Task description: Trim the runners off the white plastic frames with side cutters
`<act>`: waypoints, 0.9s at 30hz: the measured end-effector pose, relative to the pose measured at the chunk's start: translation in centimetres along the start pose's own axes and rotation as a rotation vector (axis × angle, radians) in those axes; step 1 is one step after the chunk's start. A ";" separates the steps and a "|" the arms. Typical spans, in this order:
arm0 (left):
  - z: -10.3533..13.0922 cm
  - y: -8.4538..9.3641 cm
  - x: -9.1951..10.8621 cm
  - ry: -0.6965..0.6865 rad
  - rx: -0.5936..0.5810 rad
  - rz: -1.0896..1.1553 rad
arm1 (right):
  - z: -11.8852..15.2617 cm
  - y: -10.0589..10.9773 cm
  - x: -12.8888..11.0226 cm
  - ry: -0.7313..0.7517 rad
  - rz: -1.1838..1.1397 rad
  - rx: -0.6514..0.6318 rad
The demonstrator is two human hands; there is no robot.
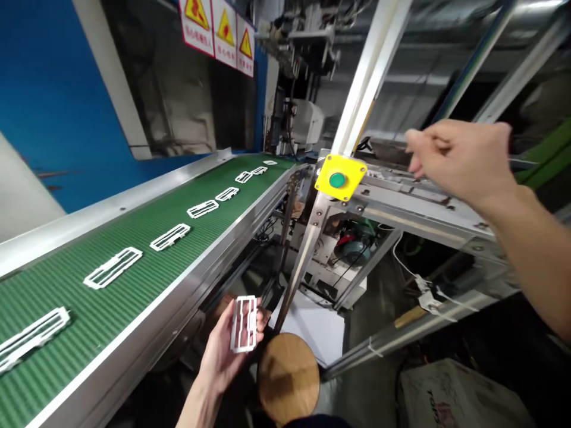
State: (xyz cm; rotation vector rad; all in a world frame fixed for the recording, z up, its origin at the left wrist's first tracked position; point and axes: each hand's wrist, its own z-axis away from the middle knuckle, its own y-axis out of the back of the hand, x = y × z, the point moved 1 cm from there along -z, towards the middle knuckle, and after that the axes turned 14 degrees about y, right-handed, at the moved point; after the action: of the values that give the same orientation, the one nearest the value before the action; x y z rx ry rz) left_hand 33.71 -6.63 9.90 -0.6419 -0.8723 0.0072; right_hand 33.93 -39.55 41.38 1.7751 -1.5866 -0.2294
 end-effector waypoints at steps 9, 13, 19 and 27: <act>-0.4 -5.4 2.8 0.092 -0.424 0.438 | 5.4 -0.2 -13.8 0.785 -0.249 -0.102; -0.8 -8.9 3.5 0.170 -0.434 0.457 | 7.0 -2.3 -18.0 1.060 -0.194 -0.293; -0.5 -12.7 4.3 0.225 -0.341 0.353 | 7.4 -2.6 -19.0 1.101 0.049 -0.235; -1.4 -11.0 4.3 0.176 -0.299 0.121 | 5.9 2.1 -14.0 0.825 0.067 -0.335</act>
State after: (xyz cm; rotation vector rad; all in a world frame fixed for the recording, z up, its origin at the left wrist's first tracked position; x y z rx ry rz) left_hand 34.80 -15.13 18.07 -0.9601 -0.6681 -0.0706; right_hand 25.75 -28.96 33.83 1.2946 -0.9355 0.2388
